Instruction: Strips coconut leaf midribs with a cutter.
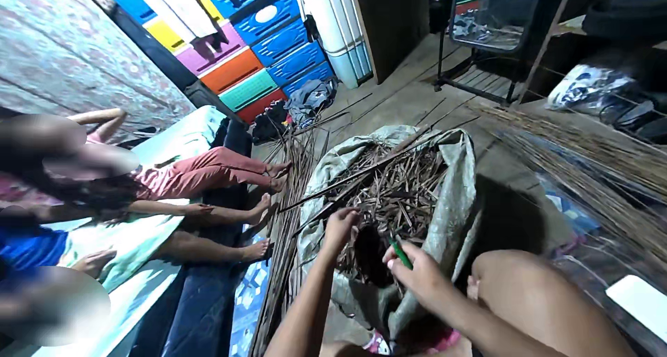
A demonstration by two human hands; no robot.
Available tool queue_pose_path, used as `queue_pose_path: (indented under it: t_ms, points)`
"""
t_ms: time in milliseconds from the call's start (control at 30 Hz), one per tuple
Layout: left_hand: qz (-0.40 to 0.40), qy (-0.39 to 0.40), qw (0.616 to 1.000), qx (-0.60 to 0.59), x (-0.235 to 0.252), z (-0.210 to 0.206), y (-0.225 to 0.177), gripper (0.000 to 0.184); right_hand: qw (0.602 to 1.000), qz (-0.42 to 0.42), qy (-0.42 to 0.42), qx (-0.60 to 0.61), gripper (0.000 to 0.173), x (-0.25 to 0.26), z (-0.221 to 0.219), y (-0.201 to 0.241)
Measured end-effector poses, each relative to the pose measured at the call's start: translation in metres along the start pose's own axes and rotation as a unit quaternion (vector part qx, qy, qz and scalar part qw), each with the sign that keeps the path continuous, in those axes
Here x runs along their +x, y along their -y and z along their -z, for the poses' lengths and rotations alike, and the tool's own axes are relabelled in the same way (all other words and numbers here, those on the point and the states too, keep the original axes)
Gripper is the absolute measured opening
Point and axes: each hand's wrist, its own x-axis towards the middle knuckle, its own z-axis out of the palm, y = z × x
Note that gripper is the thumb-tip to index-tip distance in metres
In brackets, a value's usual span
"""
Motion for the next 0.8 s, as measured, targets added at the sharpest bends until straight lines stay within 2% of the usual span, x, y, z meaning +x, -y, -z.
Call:
queue_pose_path:
  t_ms: [100,233,367,500,567,667,800]
  points:
    - [-0.003,-0.064,0.986,0.154,0.065,0.001,0.007,0.034,0.998,0.003,0.066,-0.005,0.024,-0.008,-0.012,0.0]
    - [-0.01,-0.112,0.941,0.32,0.113,-0.003,0.023,0.041,0.992,0.051,0.117,0.001,0.027,-0.022,-0.021,-0.006]
    - [0.028,-0.123,0.921,0.37,0.138,-0.001,0.028,0.067,0.99,0.077,0.115,0.014,0.024,-0.02,-0.015,-0.015]
    - [0.082,-0.061,0.918,0.384,0.149,0.006,0.024,0.084,0.994,0.072,0.078,0.021,0.02,-0.015,-0.004,-0.018]
    - [0.073,-0.064,0.914,0.393,0.149,0.01,0.024,0.075,0.993,0.073,0.084,0.026,0.021,-0.015,-0.007,-0.018]
    - [0.029,-0.086,0.915,0.394,0.137,0.015,0.023,0.048,0.991,0.047,0.125,0.021,0.026,-0.017,-0.008,-0.007]
    - [0.011,-0.08,0.917,0.389,0.104,0.026,0.012,0.036,0.989,0.01,0.146,-0.019,0.028,-0.011,-0.01,-0.01]
